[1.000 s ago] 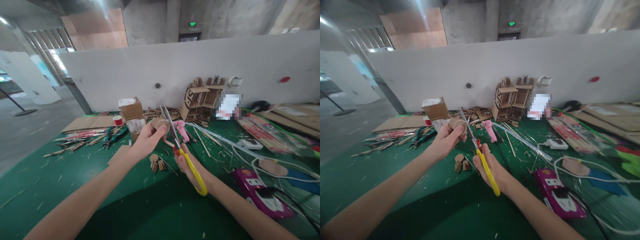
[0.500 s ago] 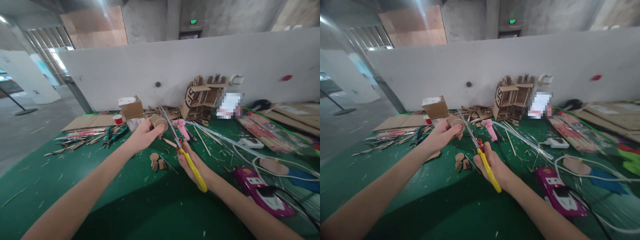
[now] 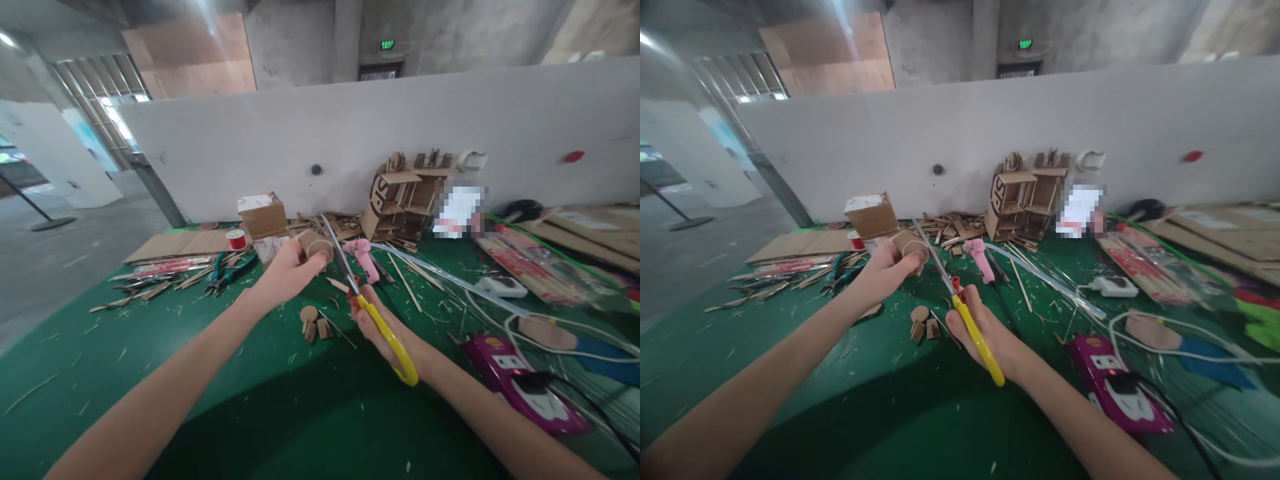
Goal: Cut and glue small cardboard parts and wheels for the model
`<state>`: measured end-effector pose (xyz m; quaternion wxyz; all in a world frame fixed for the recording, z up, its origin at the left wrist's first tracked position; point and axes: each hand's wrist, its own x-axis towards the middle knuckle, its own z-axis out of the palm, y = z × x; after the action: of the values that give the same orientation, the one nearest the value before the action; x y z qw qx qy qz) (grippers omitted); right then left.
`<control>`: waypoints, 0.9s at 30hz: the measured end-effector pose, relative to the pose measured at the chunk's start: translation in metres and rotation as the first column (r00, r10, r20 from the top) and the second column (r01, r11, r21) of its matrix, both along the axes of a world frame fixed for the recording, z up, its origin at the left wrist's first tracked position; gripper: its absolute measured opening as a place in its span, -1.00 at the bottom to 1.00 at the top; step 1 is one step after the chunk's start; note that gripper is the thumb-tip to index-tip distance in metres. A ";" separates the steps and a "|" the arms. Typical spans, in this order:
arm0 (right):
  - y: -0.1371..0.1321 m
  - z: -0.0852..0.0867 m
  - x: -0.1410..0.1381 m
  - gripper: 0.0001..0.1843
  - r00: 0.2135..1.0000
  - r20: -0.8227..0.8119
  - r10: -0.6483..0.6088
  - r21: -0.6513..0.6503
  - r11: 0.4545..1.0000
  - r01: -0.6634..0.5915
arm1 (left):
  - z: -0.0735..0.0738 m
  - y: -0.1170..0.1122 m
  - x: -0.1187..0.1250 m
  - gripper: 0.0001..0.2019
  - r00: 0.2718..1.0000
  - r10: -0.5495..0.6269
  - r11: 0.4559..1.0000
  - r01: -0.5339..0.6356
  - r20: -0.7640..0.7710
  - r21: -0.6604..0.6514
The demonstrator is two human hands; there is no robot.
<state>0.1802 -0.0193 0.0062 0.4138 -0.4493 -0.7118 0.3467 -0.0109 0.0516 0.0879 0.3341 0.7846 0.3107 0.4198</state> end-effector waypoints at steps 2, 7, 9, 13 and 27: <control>0.000 0.002 0.000 -0.51 1.000 0.009 0.007 0.003 1.000 -0.007 | 0.001 -0.001 0.000 -0.73 1.000 0.005 1.000 -0.004 -0.015 0.009; -0.002 0.003 0.000 -0.52 1.000 0.025 0.011 0.017 1.000 -0.011 | 0.003 -0.001 0.000 -0.72 1.000 -0.001 1.000 0.001 -0.015 0.012; -0.002 0.002 0.001 -0.51 0.999 0.032 -0.015 0.025 1.000 0.015 | 0.003 -0.001 0.000 -0.72 1.000 -0.006 1.000 0.007 -0.018 0.010; -0.001 0.002 0.002 -0.56 0.996 0.084 -0.001 0.017 1.000 -0.001 | 0.003 0.000 -0.001 -0.71 0.999 -0.023 1.000 0.023 -0.038 0.016; 0.003 -0.005 -0.001 -0.71 0.994 0.096 -0.051 0.048 0.998 0.046 | -0.010 0.000 0.008 -0.80 0.988 0.011 0.993 0.008 0.153 -0.120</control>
<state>0.1793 -0.0168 0.0008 0.3970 -0.4733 -0.7278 0.2977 -0.0027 0.0512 0.0774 0.4035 0.7282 0.3094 0.4596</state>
